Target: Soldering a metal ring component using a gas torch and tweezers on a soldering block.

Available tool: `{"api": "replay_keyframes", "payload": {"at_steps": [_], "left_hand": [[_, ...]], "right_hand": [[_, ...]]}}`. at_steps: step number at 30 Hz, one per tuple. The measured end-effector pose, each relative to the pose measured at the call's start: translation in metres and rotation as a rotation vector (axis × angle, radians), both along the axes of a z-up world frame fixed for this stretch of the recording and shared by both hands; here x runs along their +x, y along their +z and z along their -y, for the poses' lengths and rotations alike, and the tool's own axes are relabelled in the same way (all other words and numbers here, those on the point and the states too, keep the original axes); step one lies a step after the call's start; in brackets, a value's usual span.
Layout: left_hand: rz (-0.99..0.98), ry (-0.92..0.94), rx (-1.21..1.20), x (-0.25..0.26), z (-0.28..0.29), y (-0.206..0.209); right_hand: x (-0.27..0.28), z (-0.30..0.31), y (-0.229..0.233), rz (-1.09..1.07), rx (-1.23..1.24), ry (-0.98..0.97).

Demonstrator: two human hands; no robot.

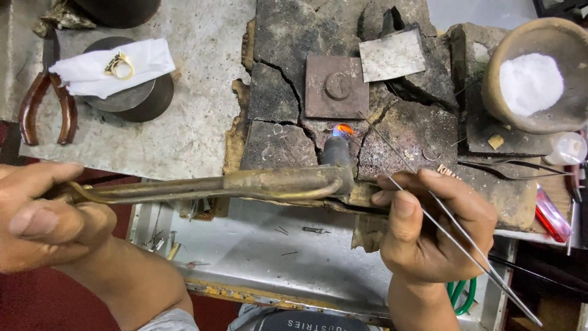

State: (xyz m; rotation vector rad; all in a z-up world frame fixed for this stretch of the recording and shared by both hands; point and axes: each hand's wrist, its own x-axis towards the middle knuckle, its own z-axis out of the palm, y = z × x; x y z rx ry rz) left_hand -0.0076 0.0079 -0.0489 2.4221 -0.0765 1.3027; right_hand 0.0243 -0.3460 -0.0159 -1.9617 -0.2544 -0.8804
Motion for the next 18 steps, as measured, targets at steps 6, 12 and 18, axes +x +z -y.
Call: {"api": "replay_keyframes", "payload": {"at_steps": [6, 12, 18], "left_hand": [[0.124, -0.040, -0.020, 0.0073, 0.0028, -0.0034], [0.127, -0.001, -0.005, 0.0070, 0.0084, 0.0041], [0.118, 0.007, -0.053, 0.0062, 0.0104, -0.0001]], "right_hand": [[-0.0001, 0.0010, -0.0014, 0.022, -0.013, -0.020], [0.0008, -0.0004, 0.0010, 0.009, 0.016, 0.006], [0.0000, -0.0001, 0.0020, -0.003, 0.009, -0.002]]}}
